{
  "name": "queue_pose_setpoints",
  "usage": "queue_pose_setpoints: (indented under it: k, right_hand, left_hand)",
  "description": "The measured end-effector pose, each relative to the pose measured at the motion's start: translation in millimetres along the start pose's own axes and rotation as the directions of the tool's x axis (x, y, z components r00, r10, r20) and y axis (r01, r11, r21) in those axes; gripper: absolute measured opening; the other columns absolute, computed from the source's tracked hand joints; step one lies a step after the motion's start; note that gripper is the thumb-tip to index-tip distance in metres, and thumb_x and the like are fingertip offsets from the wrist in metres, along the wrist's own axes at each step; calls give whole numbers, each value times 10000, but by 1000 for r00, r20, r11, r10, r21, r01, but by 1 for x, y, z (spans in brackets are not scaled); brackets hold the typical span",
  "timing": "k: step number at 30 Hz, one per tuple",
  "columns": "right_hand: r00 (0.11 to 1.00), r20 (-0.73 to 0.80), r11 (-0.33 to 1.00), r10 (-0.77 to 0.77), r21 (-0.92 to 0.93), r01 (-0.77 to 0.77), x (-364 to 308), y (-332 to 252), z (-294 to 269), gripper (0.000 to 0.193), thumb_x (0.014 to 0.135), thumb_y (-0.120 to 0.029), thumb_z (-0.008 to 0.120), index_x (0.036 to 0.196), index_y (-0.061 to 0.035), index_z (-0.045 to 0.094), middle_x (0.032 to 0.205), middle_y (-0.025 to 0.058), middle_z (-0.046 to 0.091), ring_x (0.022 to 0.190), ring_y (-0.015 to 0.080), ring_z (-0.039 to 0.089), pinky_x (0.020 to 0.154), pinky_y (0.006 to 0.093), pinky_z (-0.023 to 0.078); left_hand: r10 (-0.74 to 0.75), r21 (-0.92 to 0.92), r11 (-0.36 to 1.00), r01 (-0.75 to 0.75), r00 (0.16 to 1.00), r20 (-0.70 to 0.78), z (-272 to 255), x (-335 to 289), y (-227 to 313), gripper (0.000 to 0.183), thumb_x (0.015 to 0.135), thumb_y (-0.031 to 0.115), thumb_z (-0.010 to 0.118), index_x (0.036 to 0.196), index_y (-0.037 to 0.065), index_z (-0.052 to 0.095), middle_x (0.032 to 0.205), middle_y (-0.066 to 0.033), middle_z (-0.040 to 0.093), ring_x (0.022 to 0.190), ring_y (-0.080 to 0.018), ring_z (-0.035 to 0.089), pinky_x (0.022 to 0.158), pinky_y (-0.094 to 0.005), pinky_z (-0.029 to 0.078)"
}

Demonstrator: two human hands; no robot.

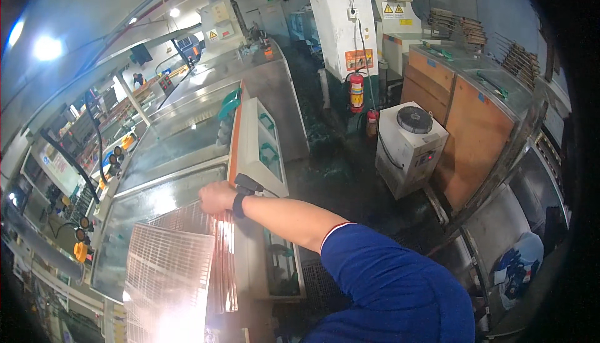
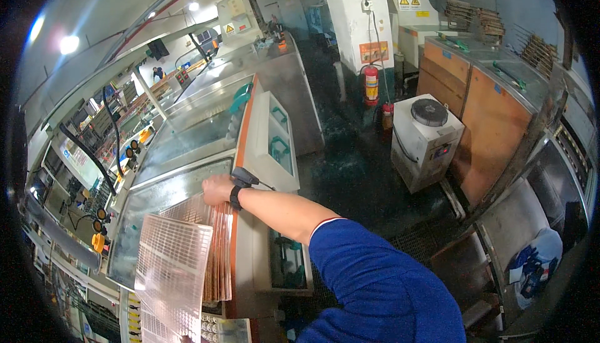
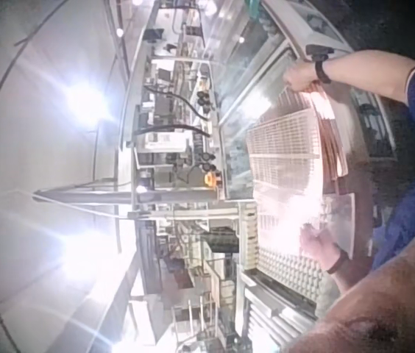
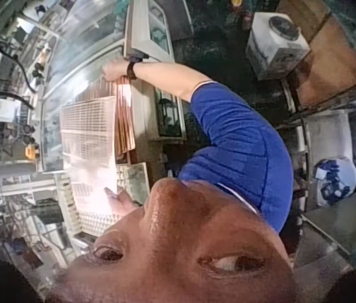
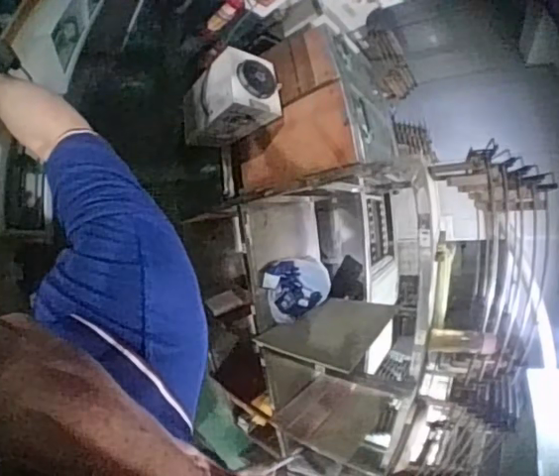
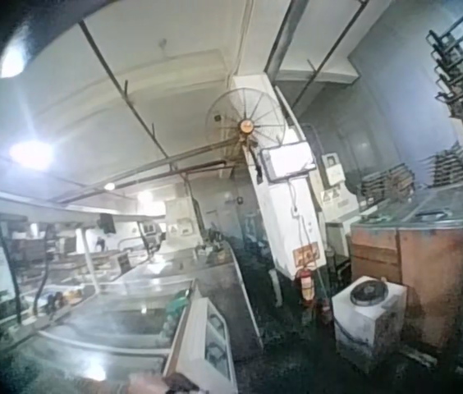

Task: Handling and placing metal grid sheets onto a machine processing bed for fabrication.

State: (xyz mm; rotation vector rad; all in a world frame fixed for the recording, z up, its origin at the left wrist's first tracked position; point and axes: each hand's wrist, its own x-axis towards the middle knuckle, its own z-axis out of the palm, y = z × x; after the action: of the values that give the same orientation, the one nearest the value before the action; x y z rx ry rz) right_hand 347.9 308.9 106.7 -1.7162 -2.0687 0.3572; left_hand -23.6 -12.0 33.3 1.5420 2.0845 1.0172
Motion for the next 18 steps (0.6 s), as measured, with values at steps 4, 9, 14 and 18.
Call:
queue_pose_setpoints:
  k: [4,9,14,18]
  right_hand:
    - [1000,-3,1000,-3,-9,3,1,-4,1,371,801,-178,530,1061,7,720,1103,249,708,1062,408,683,886,514,529]
    - [1000,-23,1000,5,-12,-5,4,0,5,370,799,-183,533,1051,8,723,1106,253,706,1059,411,683,895,524,528]
    - [997,-65,999,-47,-27,45,5,4,9,340,827,-242,545,1014,-28,732,1011,230,721,983,403,695,836,508,551]
    - [994,-110,999,-21,-32,18,12,8,17,334,824,-236,544,1008,-32,735,1004,226,723,971,398,699,823,503,555]
  left_hand:
    - [-76,-826,561,-58,990,-121,28,6,5,287,1009,88,517,1241,-67,583,1258,-213,642,1189,-284,605,998,-404,539]
    - [-96,-981,-32,190,977,193,22,15,-16,269,997,86,542,1216,-56,608,1169,-189,686,1045,-297,671,965,-408,573]
    - [-142,-980,-37,196,969,200,16,8,-3,275,992,94,567,1221,-53,608,1138,-187,688,1034,-298,667,945,-398,575]
    - [-160,-916,401,-9,984,-80,26,3,-14,298,1017,129,547,1258,-41,588,1144,-176,669,1081,-283,634,940,-390,565]
